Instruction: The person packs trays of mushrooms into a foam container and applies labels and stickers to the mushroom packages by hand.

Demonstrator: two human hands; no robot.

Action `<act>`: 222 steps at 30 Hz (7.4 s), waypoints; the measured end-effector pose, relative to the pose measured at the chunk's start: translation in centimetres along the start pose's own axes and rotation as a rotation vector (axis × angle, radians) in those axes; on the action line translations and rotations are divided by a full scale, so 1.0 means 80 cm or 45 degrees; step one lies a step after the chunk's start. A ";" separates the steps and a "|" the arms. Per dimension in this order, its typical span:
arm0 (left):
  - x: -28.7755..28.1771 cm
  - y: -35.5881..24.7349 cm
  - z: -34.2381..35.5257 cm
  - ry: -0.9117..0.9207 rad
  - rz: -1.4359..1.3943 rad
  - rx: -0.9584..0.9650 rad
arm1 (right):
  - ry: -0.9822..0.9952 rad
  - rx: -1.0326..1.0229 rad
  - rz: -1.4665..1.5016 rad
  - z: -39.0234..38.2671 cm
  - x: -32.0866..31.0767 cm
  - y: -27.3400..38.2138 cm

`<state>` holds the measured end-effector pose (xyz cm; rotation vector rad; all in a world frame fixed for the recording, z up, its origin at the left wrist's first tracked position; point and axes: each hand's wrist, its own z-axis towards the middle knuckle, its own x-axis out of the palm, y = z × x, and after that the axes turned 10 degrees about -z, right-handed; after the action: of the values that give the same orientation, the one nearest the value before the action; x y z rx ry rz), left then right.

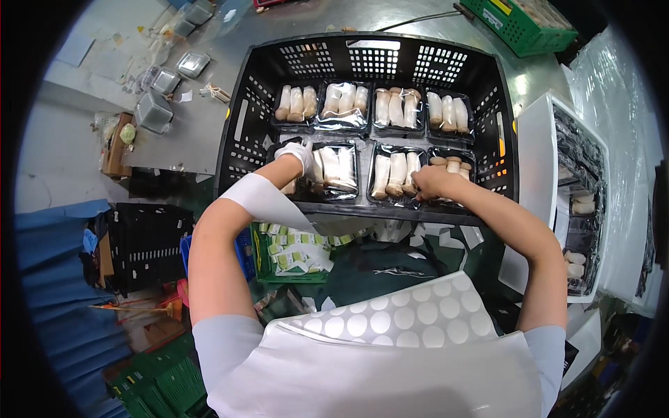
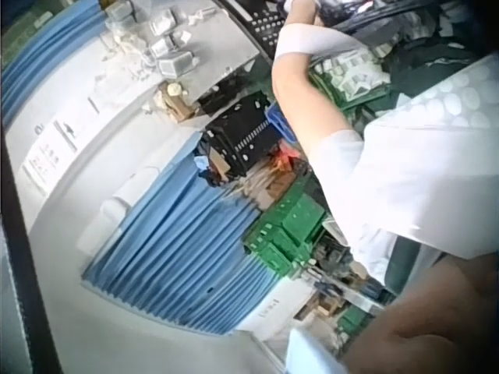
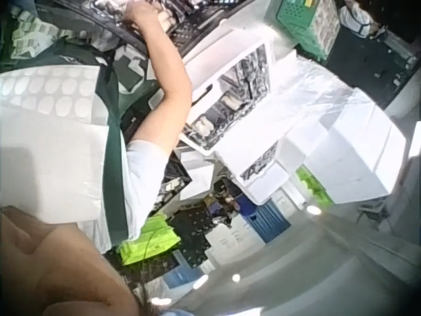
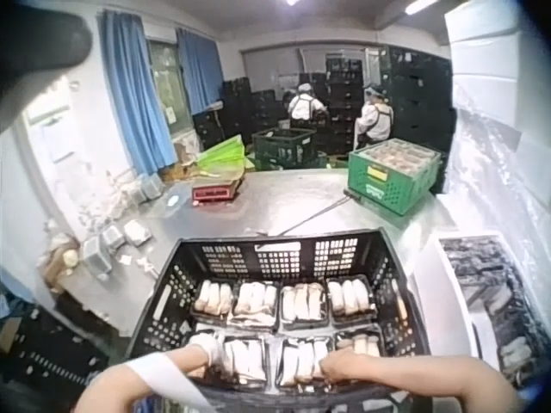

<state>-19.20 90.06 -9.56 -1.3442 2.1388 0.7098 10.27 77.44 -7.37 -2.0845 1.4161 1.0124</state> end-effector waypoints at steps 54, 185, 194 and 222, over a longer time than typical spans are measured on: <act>-0.091 -0.001 -0.075 -0.670 -0.786 0.698 | -0.680 -0.736 0.662 0.012 -0.146 0.102; 0.013 -0.039 -0.254 -0.793 -2.536 0.648 | -0.770 0.228 -0.530 0.151 -0.122 -0.095; -0.013 -0.068 -0.227 -1.094 -2.603 0.614 | -0.459 -0.597 0.749 -0.032 -0.202 0.067; -0.003 -0.065 -0.207 -0.769 -2.018 0.640 | -0.922 0.311 0.300 0.008 -0.214 -0.117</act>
<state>-16.74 77.28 1.89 -1.6621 0.3301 -0.1226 14.95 92.01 4.76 -1.1995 1.3130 1.4118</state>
